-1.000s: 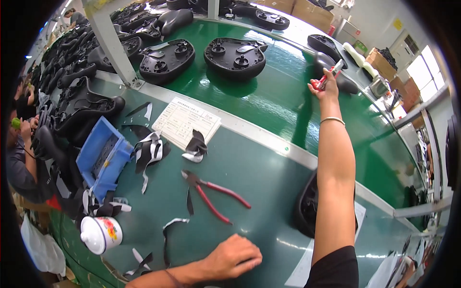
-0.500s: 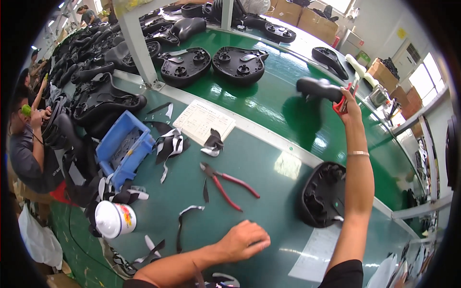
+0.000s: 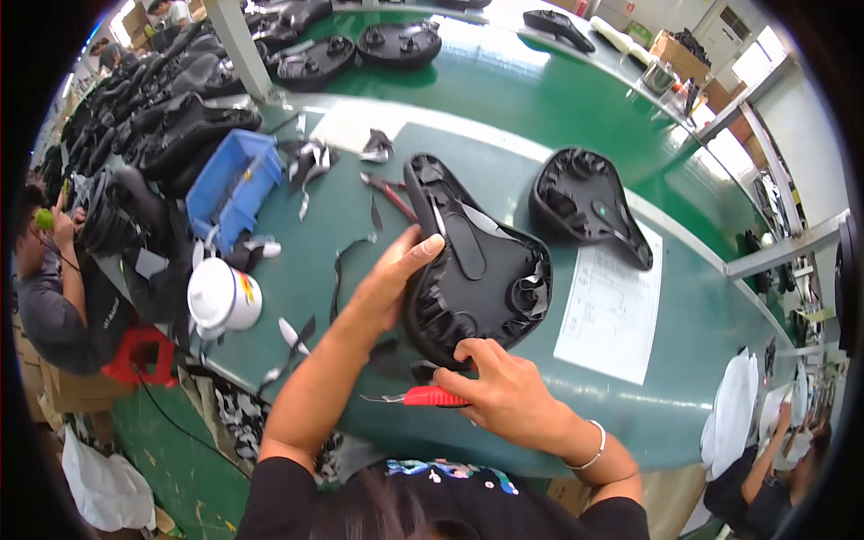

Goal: Trimming excess fabric/leather from the underside of bike seats using a utility knife.

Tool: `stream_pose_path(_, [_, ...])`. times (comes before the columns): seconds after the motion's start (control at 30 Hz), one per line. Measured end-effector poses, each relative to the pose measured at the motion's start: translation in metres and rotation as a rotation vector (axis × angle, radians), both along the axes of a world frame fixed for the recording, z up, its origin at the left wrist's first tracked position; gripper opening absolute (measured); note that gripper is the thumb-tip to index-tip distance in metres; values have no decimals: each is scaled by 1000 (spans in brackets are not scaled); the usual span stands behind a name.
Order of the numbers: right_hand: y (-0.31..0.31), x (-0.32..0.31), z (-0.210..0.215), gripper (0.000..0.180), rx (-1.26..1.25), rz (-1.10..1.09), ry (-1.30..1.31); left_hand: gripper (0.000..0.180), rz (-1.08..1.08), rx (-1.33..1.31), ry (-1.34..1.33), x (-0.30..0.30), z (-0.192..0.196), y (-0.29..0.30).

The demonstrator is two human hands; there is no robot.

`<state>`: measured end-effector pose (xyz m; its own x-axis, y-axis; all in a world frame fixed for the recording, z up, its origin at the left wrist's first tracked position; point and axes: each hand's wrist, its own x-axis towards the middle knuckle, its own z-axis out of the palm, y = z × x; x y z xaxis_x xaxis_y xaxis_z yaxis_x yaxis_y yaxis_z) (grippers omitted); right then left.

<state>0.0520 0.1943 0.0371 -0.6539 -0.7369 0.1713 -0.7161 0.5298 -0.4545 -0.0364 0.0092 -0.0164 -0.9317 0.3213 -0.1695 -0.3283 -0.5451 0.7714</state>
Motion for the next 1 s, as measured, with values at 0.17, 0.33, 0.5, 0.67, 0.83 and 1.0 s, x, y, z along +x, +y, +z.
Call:
stream_pose_path(0.17, [48,41,-15,51,-350,-448,-277,49,106,-263,-136,43,25,-33])
stream_pose_path(0.33, [81,36,-26,61,-217,-337,93,45,-2,-409,-128,54,41,-44])
stream_pose_path(0.5, [69,32,-18,67,185,-292,93,38,13,-466,-100,56,40,-43])
stream_pose_path(0.67, [39,96,-47,68,126,-491,-143,27,313,-580,-174,99,27,-44])
stream_pose_path(0.83, [37,145,-36,61,20,-612,-356,19,536,-521,-109,145,27,-35])
stream_pose_path(1.0, [48,106,-39,58,-656,-821,-323,25,601,-411,-112,175,12,-29])
